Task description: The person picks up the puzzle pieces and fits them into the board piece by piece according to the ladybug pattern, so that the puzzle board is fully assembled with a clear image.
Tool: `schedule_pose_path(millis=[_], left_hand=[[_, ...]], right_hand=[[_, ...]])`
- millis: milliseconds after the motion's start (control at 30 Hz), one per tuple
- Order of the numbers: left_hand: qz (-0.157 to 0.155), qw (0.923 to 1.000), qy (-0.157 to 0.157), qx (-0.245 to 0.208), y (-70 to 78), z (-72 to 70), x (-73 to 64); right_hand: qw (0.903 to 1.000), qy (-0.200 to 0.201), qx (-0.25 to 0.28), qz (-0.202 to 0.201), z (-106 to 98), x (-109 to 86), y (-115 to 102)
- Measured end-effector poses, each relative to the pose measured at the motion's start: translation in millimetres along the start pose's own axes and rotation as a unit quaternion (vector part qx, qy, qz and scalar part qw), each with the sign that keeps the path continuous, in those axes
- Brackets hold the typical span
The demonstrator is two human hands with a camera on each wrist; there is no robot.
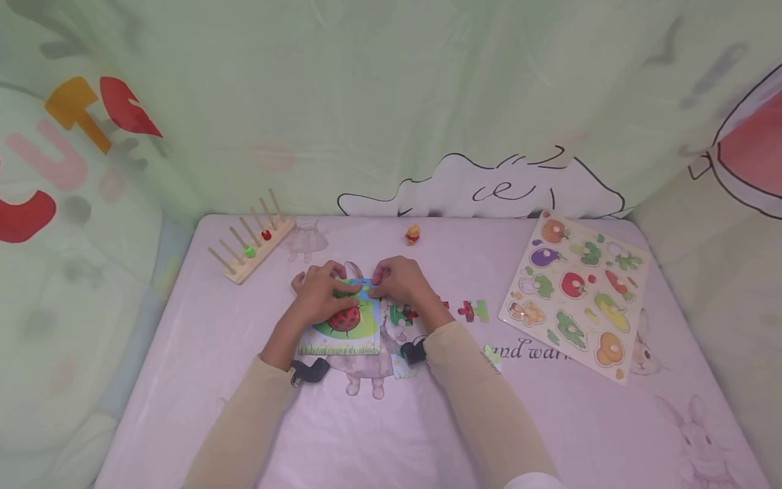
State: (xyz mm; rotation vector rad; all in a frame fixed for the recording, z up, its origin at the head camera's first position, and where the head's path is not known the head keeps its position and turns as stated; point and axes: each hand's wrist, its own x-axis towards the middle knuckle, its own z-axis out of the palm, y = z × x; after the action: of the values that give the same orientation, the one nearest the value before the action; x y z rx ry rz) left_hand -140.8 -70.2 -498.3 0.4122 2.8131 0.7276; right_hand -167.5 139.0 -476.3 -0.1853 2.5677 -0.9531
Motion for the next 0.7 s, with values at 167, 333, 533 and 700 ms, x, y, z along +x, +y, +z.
schedule_pose_path(millis=[167, 333, 533, 700], left_hand=[[-0.001, 1.0000, 0.000, -0.005, -0.4, 0.7, 0.3], [-0.005, 0.9999, -0.010, 0.004, 2.3, -0.1, 0.6], [-0.007, 0.9996, -0.016, 0.020, 3.0, 0.3, 1.7], [0.001, 0.9998, -0.011, 0.018, 0.2, 1.1, 1.1]], right_hand=[[1.0000, 0.004, 0.001, 0.005, 1.3, -0.2, -0.9], [0.9999, 0.009, -0.006, 0.005, 1.2, -0.2, -1.2], [0.9999, 0.011, -0.009, 0.005, 0.7, 0.6, -2.7], [0.9998, 0.008, -0.011, 0.012, 0.4, 0.8, -4.1]])
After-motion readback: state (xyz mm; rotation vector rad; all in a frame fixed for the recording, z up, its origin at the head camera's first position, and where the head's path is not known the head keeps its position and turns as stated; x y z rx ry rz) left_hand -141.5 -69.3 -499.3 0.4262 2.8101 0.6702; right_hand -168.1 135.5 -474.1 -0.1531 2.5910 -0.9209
